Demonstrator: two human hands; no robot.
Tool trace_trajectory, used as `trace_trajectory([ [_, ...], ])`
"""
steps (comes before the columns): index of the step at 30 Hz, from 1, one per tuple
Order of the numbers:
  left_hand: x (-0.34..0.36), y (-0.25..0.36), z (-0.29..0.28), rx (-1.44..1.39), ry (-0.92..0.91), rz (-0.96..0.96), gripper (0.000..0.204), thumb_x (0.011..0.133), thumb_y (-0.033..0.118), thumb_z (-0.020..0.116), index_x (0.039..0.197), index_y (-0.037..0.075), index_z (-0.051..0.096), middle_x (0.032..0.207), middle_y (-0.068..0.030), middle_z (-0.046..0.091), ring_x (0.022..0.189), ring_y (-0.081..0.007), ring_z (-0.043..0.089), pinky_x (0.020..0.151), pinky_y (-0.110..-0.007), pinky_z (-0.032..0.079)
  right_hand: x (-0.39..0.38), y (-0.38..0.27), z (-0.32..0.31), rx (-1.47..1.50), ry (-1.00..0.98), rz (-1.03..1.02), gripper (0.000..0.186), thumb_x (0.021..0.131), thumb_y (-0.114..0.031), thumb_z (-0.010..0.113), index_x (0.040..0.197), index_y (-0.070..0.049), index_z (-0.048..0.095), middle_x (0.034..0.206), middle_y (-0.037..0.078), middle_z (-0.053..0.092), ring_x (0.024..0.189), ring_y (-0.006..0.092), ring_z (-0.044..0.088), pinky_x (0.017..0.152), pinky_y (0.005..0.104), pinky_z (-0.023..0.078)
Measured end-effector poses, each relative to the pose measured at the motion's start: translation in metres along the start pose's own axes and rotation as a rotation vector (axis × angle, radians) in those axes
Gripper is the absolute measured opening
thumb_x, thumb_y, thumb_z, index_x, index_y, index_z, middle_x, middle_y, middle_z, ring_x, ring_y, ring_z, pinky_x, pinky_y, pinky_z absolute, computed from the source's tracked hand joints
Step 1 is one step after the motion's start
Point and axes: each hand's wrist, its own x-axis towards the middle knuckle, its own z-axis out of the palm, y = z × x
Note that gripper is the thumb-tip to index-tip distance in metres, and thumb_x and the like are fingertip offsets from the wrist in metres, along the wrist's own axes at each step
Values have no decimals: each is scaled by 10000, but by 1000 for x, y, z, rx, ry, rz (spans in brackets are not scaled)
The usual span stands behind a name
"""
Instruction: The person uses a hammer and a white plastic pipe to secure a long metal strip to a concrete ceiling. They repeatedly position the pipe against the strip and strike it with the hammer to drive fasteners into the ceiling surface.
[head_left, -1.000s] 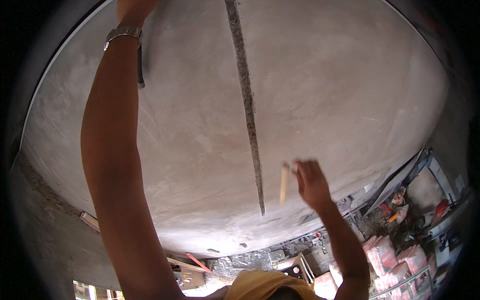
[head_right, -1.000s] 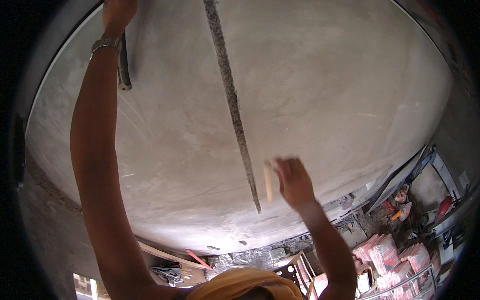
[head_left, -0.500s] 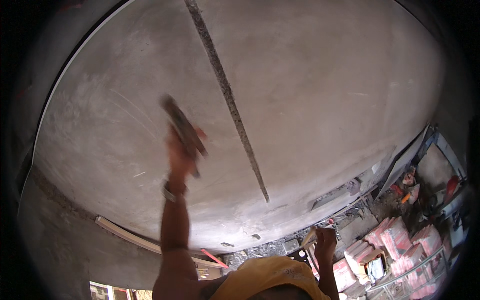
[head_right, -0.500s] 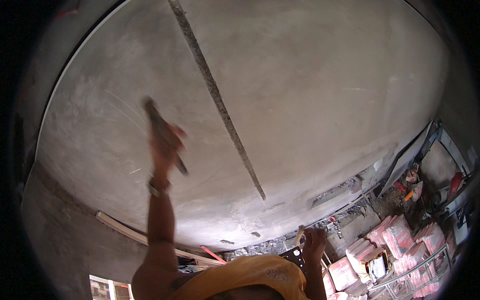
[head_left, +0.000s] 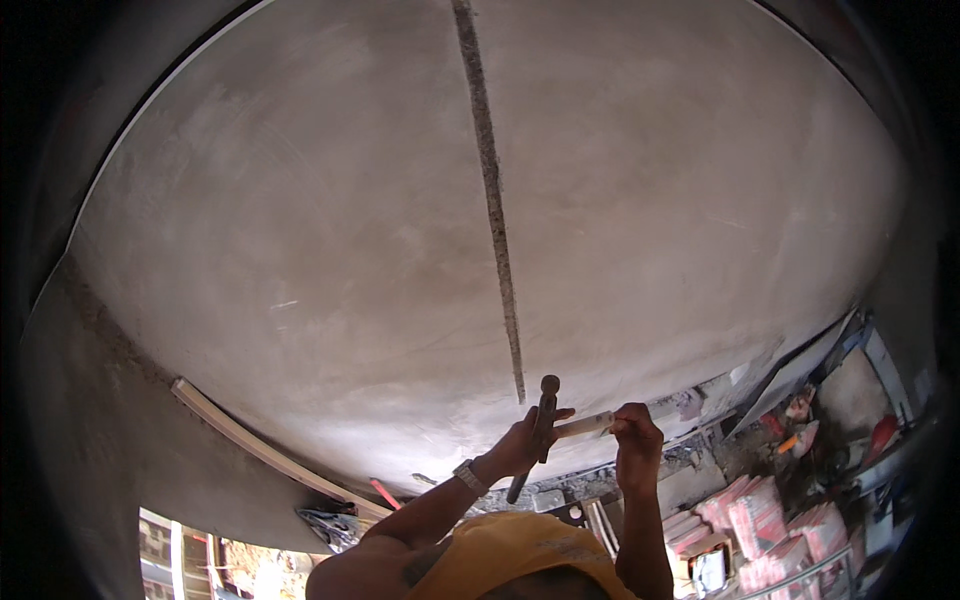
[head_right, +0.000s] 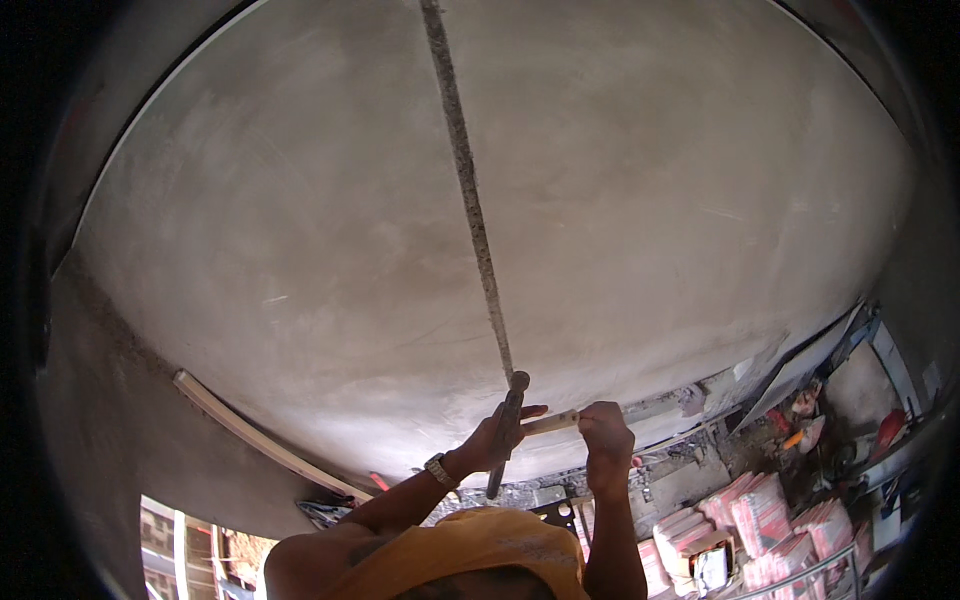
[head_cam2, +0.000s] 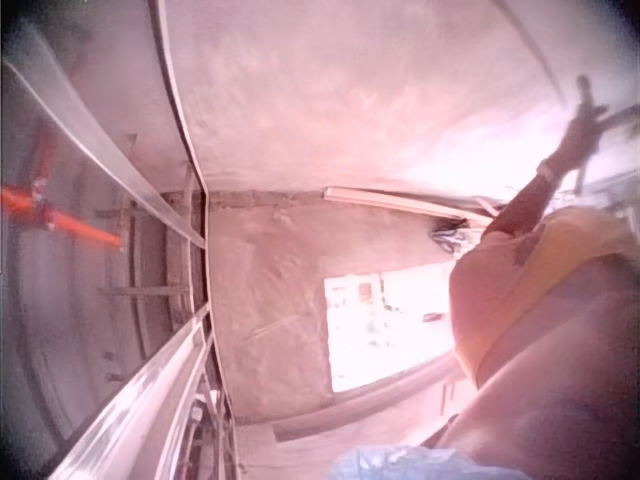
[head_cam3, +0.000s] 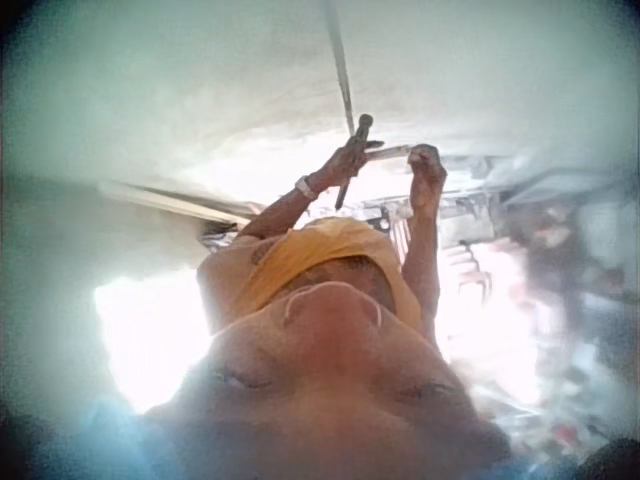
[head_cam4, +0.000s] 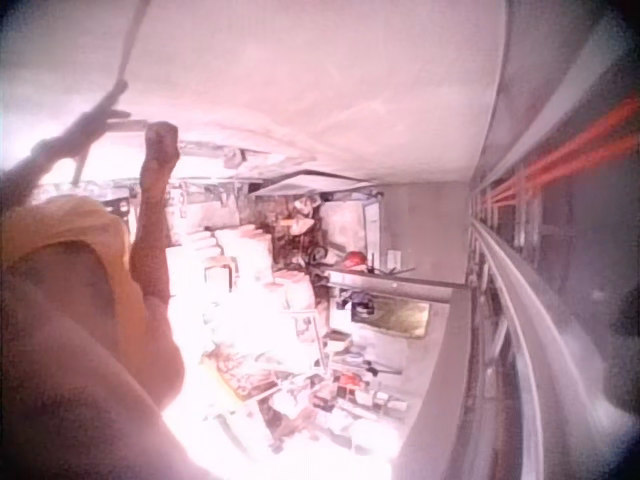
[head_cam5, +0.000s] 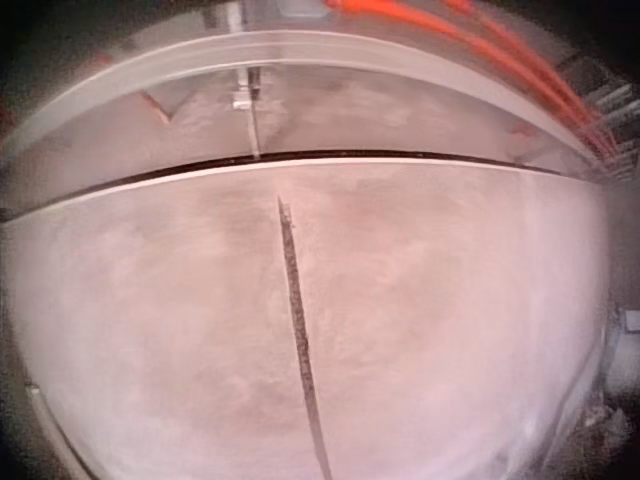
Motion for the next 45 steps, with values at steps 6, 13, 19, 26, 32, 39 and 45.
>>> trace_trajectory([
  [6,-7,-38,5,93,206,-83,311,951,189,582,1132,23,391,884,-218,669,762,-367,679,626,-466,506,11,21,14,242,30,224,101,901,-57,613,983,0,592,1057,63,551,913,149,571,819,288,486],
  [13,19,-13,5,-206,646,-61,228,1004,202,518,1070,50,361,797,-87,574,674,-175,587,586,-350,490,-56,105,47,-4,-790,240,579,943,-224,671,1428,-67,396,1158,91,556,925,144,599,774,307,503],
  [19,28,-6,-11,-104,634,74,376,993,252,556,1180,22,325,866,-171,582,736,-296,605,634,-406,496,-35,47,88,-63,-395,417,228,922,-149,662,1073,-41,529,777,2,563,613,79,485,549,267,415],
  [26,7,-23,-36,110,386,62,431,975,306,619,1173,-44,464,925,-231,610,815,-359,679,692,-437,537,-33,24,57,133,-179,516,85,943,-84,591,966,-73,510,664,-5,490,512,83,471,472,250,415],
  [32,13,-34,-106,-209,423,-54,374,1026,232,516,1347,67,419,883,-92,649,691,-139,646,516,-291,520,-35,-5,8,-34,-22,440,110,964,-107,584,968,-78,478,653,-3,476,474,88,454,438,259,424],
  [39,68,31,-180,284,773,297,338,1046,327,469,1257,63,453,719,-212,615,678,-423,640,617,-495,480,-47,-12,-8,-13,51,483,162,972,-175,585,918,-65,480,618,1,478,453,97,459,418,270,406],
  [45,119,119,-237,498,830,442,328,1074,347,386,1014,36,470,666,-178,577,598,-391,587,561,-478,445,-30,-27,-14,-184,64,442,211,1001,-230,565,896,-67,483,603,2,472,437,94,453,404,266,389],
])
